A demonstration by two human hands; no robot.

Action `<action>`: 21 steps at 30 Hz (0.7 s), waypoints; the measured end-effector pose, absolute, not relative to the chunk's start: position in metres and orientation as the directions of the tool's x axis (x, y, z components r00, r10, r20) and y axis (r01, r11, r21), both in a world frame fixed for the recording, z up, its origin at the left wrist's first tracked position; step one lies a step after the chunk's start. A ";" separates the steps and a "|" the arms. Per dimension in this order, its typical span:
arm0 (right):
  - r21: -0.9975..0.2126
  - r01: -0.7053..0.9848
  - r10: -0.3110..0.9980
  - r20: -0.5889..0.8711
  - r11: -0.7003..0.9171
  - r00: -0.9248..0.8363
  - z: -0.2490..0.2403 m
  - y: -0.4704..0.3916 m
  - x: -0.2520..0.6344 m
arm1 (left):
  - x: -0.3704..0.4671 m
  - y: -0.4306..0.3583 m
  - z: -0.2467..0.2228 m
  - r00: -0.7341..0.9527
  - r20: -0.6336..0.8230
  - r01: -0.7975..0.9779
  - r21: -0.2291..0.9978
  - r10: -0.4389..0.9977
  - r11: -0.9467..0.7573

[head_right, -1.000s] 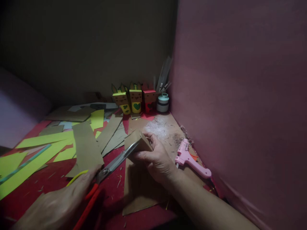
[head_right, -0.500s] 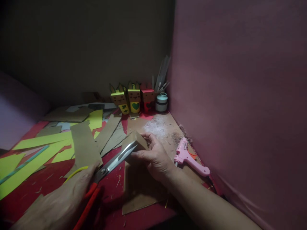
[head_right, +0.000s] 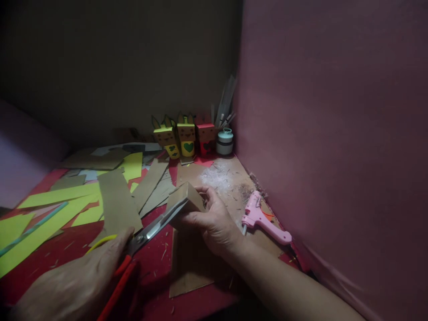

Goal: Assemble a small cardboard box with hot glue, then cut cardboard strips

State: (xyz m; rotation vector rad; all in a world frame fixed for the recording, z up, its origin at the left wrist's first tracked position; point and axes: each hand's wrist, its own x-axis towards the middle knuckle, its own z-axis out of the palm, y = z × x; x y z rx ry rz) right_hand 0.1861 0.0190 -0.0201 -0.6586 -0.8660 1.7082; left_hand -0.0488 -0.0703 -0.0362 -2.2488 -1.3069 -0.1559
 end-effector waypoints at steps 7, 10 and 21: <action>-0.800 -0.574 0.950 0.015 -0.175 -0.311 -0.018 0.020 0.190 | -0.054 -0.069 -0.041 0.515 0.401 0.848 -0.365 0.757 -0.384; -0.783 -0.595 0.948 0.018 -0.184 -0.317 -0.014 0.023 0.193 | -0.055 -0.068 -0.041 0.517 0.428 0.854 -0.322 0.741 -0.410; -0.798 -0.562 0.935 -0.005 -0.217 -0.355 -0.016 0.022 0.191 | -0.056 -0.077 -0.054 0.361 0.333 0.931 -0.068 0.871 -0.360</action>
